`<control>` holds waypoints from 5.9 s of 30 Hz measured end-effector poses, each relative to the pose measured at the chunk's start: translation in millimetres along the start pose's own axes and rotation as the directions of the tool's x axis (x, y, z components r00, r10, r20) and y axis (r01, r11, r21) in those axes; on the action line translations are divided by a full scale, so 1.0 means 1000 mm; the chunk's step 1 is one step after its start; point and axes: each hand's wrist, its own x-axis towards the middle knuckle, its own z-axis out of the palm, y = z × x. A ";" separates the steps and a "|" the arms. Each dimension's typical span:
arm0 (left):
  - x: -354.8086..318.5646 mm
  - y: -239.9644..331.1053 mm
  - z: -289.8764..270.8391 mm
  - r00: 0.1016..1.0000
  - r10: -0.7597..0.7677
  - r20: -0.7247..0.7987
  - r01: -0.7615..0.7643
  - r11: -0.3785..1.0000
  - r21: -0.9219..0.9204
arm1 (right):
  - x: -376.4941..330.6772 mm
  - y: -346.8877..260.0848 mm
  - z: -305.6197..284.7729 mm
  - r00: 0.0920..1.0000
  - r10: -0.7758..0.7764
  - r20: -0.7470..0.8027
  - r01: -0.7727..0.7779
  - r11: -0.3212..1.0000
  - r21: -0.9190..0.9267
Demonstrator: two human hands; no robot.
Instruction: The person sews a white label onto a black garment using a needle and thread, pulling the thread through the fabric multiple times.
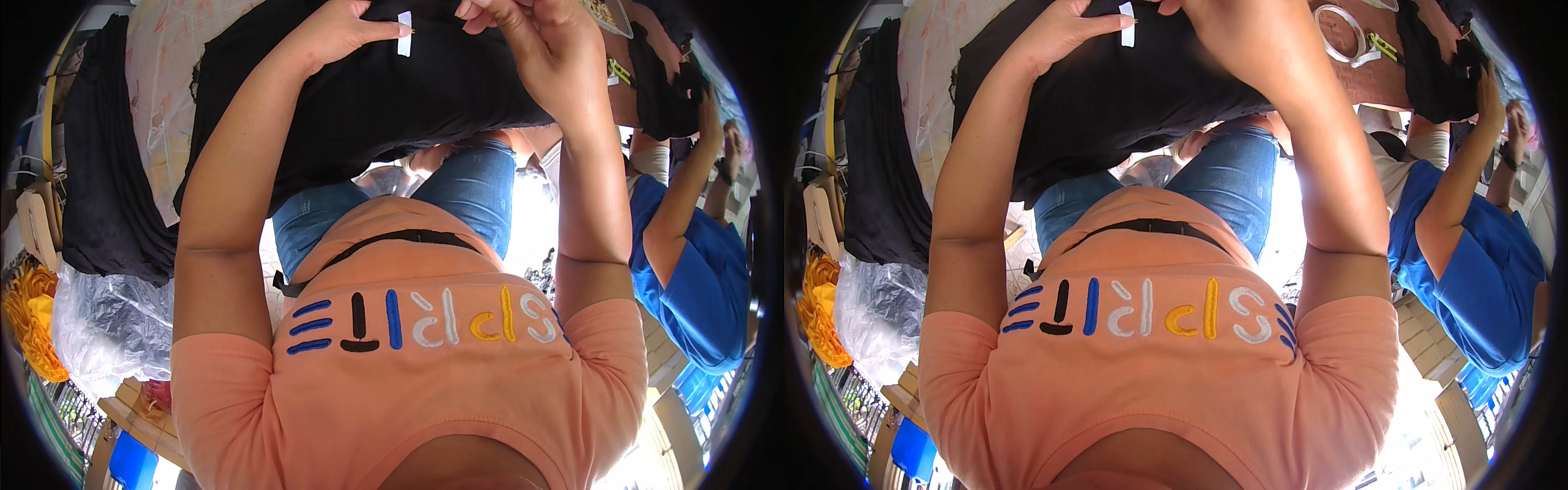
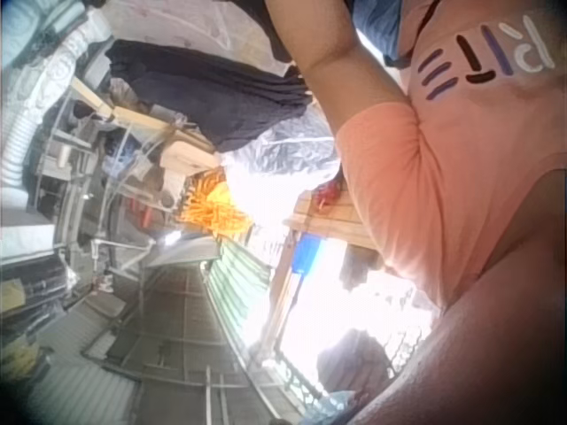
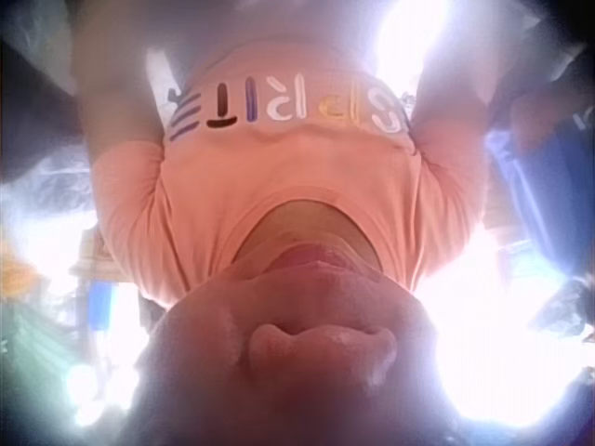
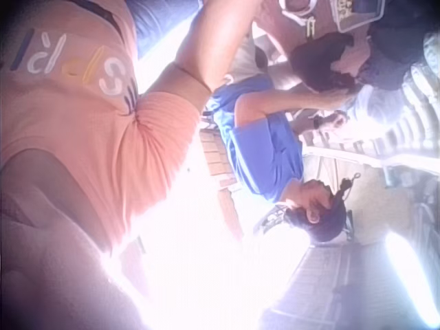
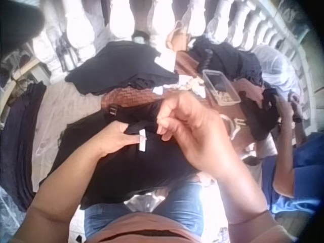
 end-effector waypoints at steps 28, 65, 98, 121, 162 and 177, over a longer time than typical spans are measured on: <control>-0.020 0.008 0.001 0.998 -0.027 -0.048 0.025 0.999 -0.044 | -0.049 0.079 0.050 0.901 0.392 -0.187 -0.363 0.916 0.172; -0.029 0.028 0.018 0.916 0.352 -0.192 -0.261 0.887 0.381 | -0.037 0.068 0.047 0.873 0.440 -0.212 -0.444 0.896 0.033; -0.026 0.035 0.006 0.979 0.179 -0.100 -0.151 0.959 0.239 | 0.053 0.086 -0.009 0.563 0.586 0.583 -0.715 0.699 -0.014; -0.039 0.055 0.017 0.935 0.295 -0.198 -0.167 0.857 0.488 | 0.052 0.095 -0.013 0.469 0.515 0.717 -0.780 0.622 0.064; -0.038 0.053 0.016 0.919 0.356 -0.167 -0.208 0.801 0.562 | 0.052 0.093 -0.022 0.529 0.499 0.687 -0.632 0.772 -0.074; -0.029 0.043 -0.001 0.993 -0.086 0.080 0.070 0.980 0.186 | 0.060 0.074 -0.025 0.655 0.555 0.512 -0.453 0.831 -0.322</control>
